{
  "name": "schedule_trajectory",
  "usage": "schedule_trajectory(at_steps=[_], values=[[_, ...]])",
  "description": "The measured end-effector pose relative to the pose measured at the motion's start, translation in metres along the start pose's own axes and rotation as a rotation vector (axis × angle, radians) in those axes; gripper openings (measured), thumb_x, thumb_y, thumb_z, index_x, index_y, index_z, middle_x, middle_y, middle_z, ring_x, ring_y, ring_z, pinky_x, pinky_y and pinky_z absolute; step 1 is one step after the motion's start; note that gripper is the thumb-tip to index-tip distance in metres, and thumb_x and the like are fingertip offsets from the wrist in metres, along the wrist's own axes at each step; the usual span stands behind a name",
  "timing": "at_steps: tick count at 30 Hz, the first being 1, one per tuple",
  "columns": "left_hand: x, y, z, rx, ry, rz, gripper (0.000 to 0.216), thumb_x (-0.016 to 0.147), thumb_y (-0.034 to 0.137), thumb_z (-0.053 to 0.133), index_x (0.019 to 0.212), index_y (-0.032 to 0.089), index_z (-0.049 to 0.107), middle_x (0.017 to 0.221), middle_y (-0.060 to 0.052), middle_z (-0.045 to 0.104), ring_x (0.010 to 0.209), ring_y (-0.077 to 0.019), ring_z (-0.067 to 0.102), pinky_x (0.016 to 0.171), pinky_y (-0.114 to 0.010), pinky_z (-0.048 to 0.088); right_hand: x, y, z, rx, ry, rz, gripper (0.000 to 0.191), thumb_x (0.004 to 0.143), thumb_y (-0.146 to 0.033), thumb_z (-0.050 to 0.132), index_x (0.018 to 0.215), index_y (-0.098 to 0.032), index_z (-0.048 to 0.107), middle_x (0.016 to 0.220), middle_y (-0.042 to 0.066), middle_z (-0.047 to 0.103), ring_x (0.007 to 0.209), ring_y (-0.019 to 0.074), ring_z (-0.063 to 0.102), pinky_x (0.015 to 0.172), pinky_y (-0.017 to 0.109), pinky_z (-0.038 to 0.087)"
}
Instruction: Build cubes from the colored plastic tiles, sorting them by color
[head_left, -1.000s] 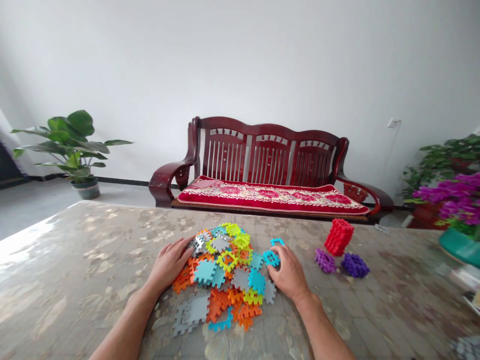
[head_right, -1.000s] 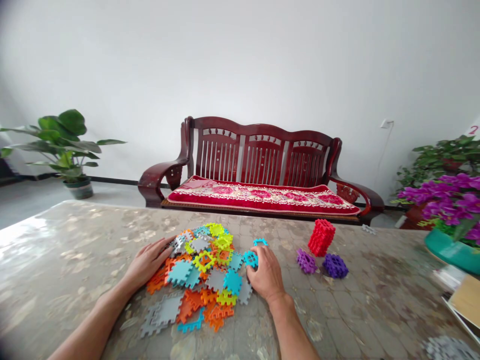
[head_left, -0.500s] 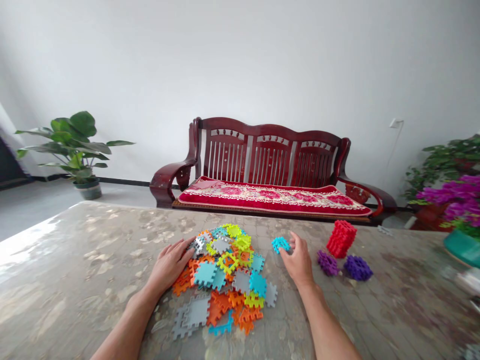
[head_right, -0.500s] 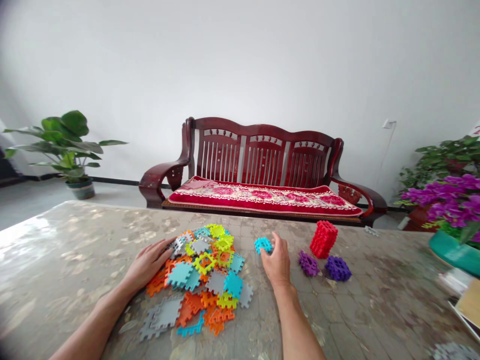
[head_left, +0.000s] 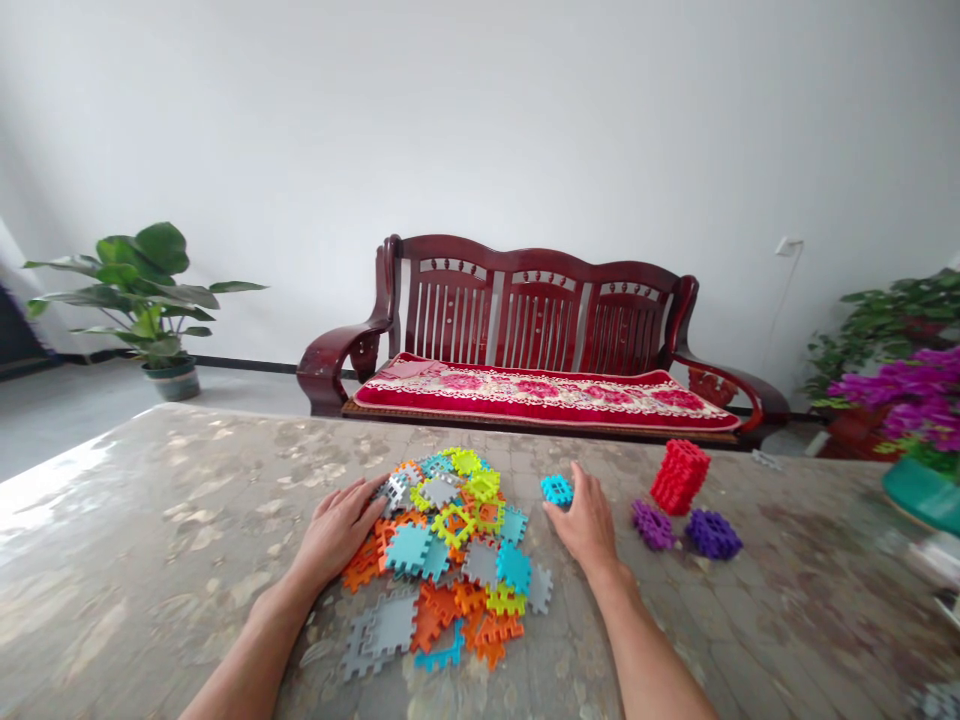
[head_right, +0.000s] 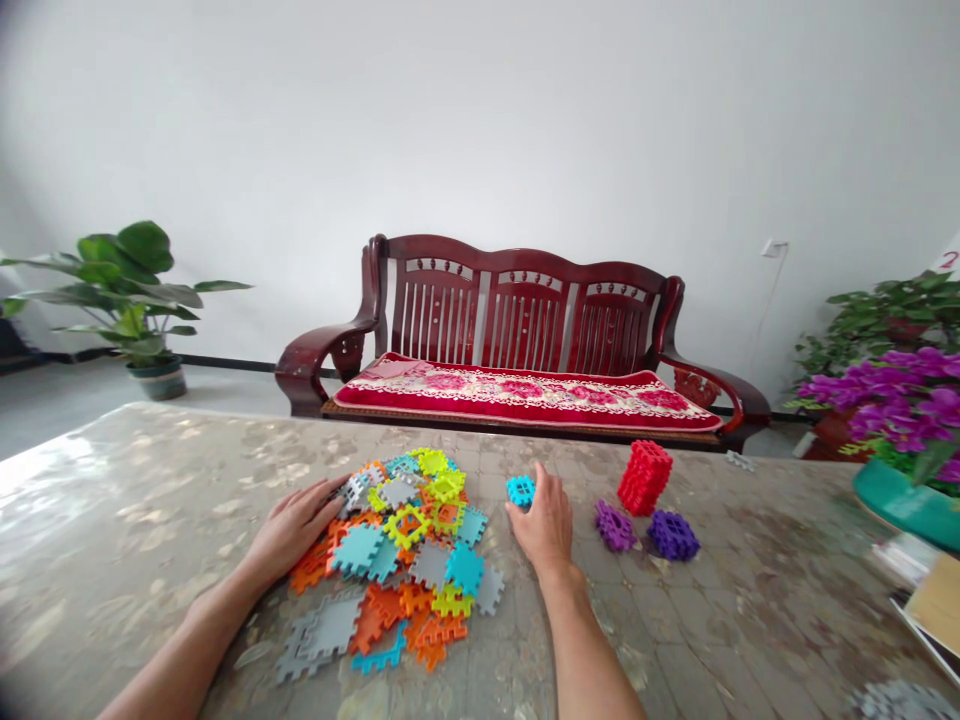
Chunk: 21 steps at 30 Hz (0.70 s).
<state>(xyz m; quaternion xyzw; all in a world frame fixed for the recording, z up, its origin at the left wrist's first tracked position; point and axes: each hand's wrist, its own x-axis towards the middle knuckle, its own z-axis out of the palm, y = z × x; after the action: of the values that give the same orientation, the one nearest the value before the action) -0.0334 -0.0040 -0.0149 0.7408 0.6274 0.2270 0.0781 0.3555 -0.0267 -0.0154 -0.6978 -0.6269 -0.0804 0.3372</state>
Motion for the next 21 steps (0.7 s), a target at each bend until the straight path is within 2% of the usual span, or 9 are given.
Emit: schedule_trajectory(at_steps=[9,15,21], values=[[0.0,0.004,-0.003,0.018,0.0,-0.006,0.049,0.092,0.046,0.034,0.133,0.03,0.056,0.13,-0.001,0.064,0.126,-0.0228,0.053,0.11,-0.039,0.033,0.0,0.002,0.008,-0.05,0.019,-0.005,0.06,0.078,-0.019,0.052,0.136,-0.014,0.042,0.104,0.014,0.059,0.099,0.0286,0.056,0.086,0.04,0.045],[0.0,0.002,-0.002,-0.006,0.0,0.0,0.049,0.093,0.048,0.034,0.133,0.03,0.055,0.13,-0.001,0.064,0.127,-0.0218,0.051,0.11,-0.038,0.032,0.0,0.005,0.007,-0.1,0.037,0.051,0.056,0.076,-0.02,0.055,0.131,-0.014,0.047,0.102,0.016,0.059,0.097,0.0312,0.056,0.084,0.041,0.045],[-0.001,0.004,-0.003,-0.007,-0.019,-0.011,0.05,0.093,0.048,0.032,0.134,0.029,0.053,0.132,-0.001,0.063,0.129,-0.0218,0.049,0.112,-0.04,0.029,-0.001,0.0,-0.006,-0.081,0.064,0.086,0.053,0.077,-0.026,0.057,0.129,-0.016,0.052,0.109,0.016,0.06,0.102,0.0323,0.055,0.086,0.044,0.043]])
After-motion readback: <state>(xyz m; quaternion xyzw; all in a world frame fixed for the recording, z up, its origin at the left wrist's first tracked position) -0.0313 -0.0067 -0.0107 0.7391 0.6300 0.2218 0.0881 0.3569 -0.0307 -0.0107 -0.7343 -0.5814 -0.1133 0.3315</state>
